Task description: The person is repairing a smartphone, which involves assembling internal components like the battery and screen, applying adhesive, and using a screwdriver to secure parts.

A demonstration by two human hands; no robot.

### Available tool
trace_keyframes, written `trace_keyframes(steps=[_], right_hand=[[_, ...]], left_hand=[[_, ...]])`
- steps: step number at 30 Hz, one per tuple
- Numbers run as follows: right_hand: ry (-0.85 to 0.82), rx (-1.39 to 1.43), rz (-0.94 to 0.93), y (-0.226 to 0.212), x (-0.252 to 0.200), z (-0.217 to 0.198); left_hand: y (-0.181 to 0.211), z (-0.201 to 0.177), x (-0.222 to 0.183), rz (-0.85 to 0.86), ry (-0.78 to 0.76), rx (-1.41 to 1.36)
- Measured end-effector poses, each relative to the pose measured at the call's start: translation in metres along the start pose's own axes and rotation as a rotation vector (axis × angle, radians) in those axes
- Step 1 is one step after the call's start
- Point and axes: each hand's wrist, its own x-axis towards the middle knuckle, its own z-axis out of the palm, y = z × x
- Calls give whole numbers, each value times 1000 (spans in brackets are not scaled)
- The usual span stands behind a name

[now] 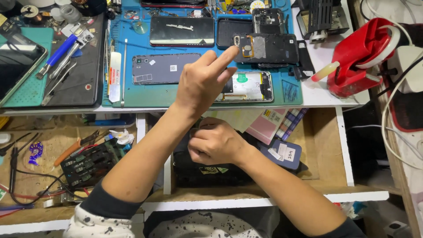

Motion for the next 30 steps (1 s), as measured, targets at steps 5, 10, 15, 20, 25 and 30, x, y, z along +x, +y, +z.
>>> trace_keyframes(steps=[5, 10, 15, 20, 25, 30], right_hand=[[10, 8, 16, 9, 0, -2], [21, 18, 17, 10, -2, -4], [-88, 76, 24, -1, 23, -30], [-103, 94, 53, 2, 19, -30], [-104, 92, 63, 5, 20, -33], [-124, 70, 58, 2, 19, -31]], left_hand=[[2, -39, 15, -37, -288, -570], [2, -43, 18, -89, -343, -764], [2, -30, 18, -53, -186, -170], [0, -12, 8, -37, -146, -108], [-7, -26, 15, 75, -303, -326], [-15, -34, 17, 94, -486, -512]])
